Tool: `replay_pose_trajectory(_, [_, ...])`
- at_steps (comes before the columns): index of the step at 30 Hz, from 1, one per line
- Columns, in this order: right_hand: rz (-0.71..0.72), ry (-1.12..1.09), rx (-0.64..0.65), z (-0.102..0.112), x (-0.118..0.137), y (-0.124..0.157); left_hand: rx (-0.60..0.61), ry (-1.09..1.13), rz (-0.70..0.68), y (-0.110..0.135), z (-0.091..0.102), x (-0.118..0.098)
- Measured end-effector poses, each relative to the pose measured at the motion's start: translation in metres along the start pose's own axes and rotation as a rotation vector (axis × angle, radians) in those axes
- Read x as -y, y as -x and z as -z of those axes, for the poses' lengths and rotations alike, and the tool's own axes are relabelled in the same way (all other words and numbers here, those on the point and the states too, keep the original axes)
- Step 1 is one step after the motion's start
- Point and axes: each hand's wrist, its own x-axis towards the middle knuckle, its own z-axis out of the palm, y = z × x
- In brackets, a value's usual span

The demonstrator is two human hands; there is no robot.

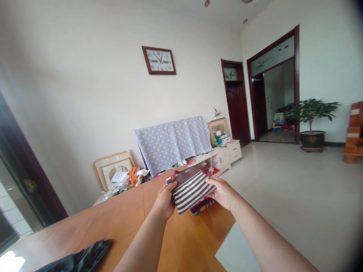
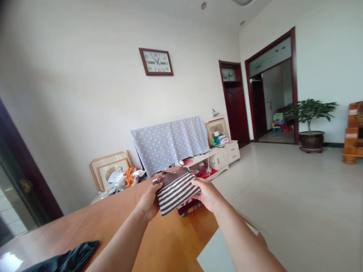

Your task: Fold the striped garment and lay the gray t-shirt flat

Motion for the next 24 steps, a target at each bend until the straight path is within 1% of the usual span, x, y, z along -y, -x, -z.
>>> replay_pose_trajectory(2, [0.026,0.005,-0.046,0.015,0.007,-0.014,-0.007,-0.007,0.002,-0.021,-0.015,0.007])
replay_pose_trajectory(4, [0.051,0.002,-0.092,0.027,0.008,-0.025,-0.018,-0.017,0.009,-0.037,-0.026,0.016])
replay_pose_trajectory(8, [0.092,-0.001,-0.17,0.044,-0.001,-0.04,-0.04,-0.048,0.023,-0.056,-0.038,0.028])
replay_pose_trajectory(10, [0.112,-0.003,-0.196,0.049,-0.007,-0.044,-0.052,-0.061,0.02,-0.062,-0.04,0.031])
replay_pose_trajectory(14, [0.159,0.028,-0.206,0.056,-0.016,-0.046,-0.067,-0.08,0.011,-0.073,-0.04,0.034])
replay_pose_trajectory(16, [0.175,0.103,-0.248,0.06,-0.018,-0.047,-0.076,-0.095,0.025,-0.077,-0.039,0.039])
replay_pose_trajectory(18, [0.172,0.24,-0.312,0.064,-0.019,-0.047,-0.095,-0.117,0.05,-0.08,-0.038,0.045])
replay_pose_trajectory(20, [0.156,0.369,-0.344,0.068,-0.019,-0.046,-0.119,-0.142,0.074,-0.082,-0.036,0.051])
replay_pose_trajectory(22, [0.144,0.422,-0.343,0.07,-0.02,-0.045,-0.139,-0.165,0.085,-0.085,-0.035,0.054])
replay_pose_trajectory(24, [0.155,0.414,-0.345,0.069,-0.019,-0.044,-0.149,-0.187,0.081,-0.088,-0.035,0.053])
